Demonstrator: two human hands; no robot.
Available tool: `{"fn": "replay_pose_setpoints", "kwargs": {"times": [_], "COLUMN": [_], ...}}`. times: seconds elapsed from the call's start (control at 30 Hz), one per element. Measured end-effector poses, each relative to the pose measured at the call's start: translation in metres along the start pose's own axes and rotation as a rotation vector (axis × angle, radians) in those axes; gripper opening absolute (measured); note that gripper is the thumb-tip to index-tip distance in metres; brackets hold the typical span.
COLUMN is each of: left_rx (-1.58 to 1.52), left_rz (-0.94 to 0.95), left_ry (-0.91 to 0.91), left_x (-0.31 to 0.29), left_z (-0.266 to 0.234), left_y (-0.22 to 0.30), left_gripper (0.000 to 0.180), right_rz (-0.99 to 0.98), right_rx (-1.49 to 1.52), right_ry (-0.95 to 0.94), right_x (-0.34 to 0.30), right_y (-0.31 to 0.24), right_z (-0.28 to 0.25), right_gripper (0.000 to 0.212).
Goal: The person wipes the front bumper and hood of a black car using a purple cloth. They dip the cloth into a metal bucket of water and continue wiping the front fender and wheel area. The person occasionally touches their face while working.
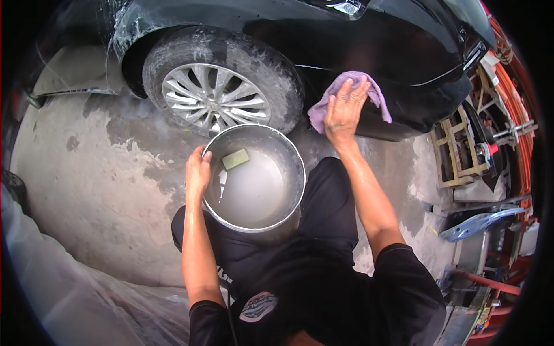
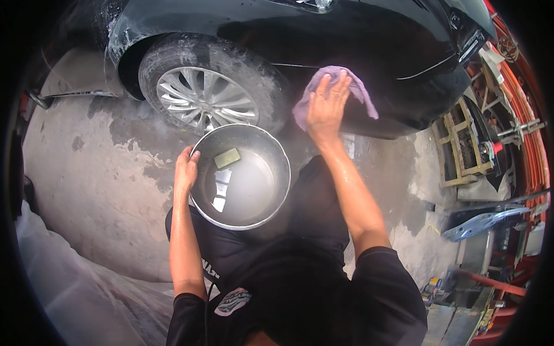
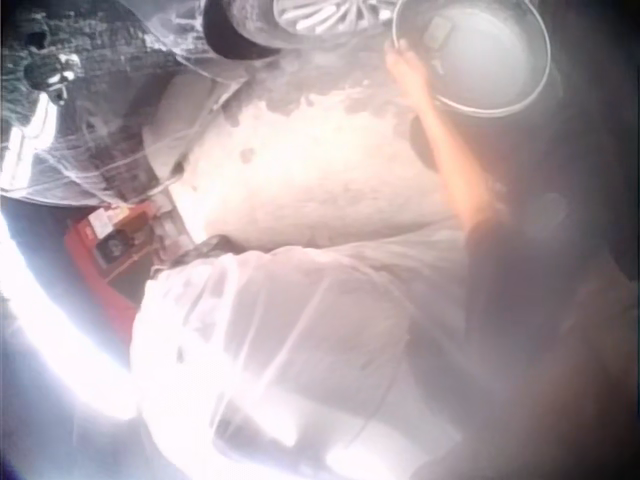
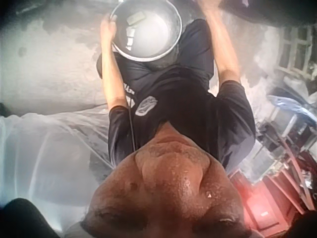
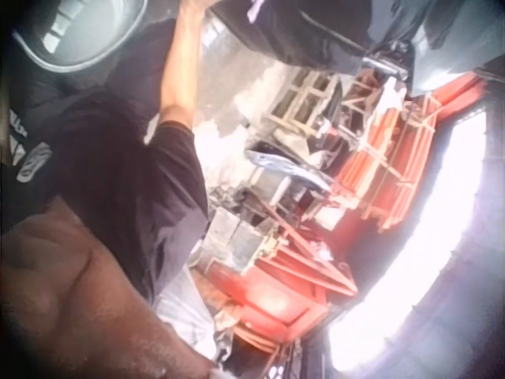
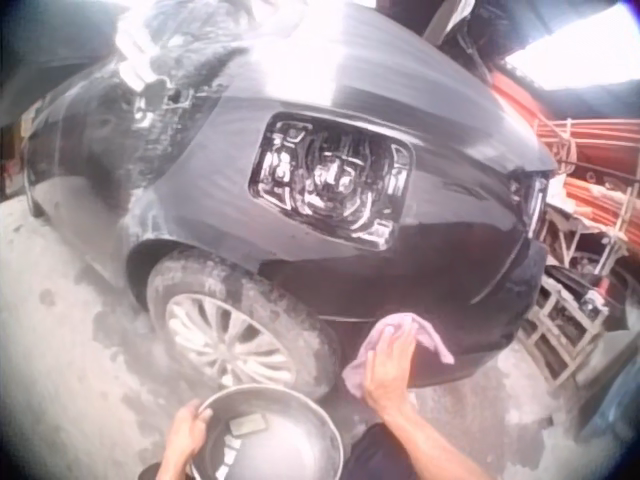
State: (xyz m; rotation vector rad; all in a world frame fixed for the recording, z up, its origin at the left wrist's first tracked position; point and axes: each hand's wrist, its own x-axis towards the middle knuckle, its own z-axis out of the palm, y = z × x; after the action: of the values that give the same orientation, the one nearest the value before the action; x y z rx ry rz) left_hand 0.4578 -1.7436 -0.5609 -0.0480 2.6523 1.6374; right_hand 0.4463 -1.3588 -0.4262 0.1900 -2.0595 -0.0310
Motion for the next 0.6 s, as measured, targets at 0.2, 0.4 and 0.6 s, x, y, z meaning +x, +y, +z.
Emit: {"fn": "replay_pose_setpoints", "kwargs": {"times": [0.2,0.4,0.6], "left_rx": [-0.012,-0.022,-0.052], "left_rz": [0.003,-0.050,-0.037], "left_ry": [-0.006,-0.027,-0.055], "left_x": [0.004,0.001,0.005], "left_z": [0.000,-0.006,-0.001], "left_y": [-0.006,-0.001,-0.007], "left_gripper": [0.037,0.038,0.038], "right_rz": [-0.349,-0.386,-0.262], "right_rx": [-0.065,0.132,-0.064], "right_ry": [0.029,-0.070,-0.015], "right_x": [0.089,0.160,0.041], "right_y": [-0.073,-0.142,-0.001], "right_z": [0.047,0.038,0.009], "right_gripper": [0.065,0.057,0.060]}}
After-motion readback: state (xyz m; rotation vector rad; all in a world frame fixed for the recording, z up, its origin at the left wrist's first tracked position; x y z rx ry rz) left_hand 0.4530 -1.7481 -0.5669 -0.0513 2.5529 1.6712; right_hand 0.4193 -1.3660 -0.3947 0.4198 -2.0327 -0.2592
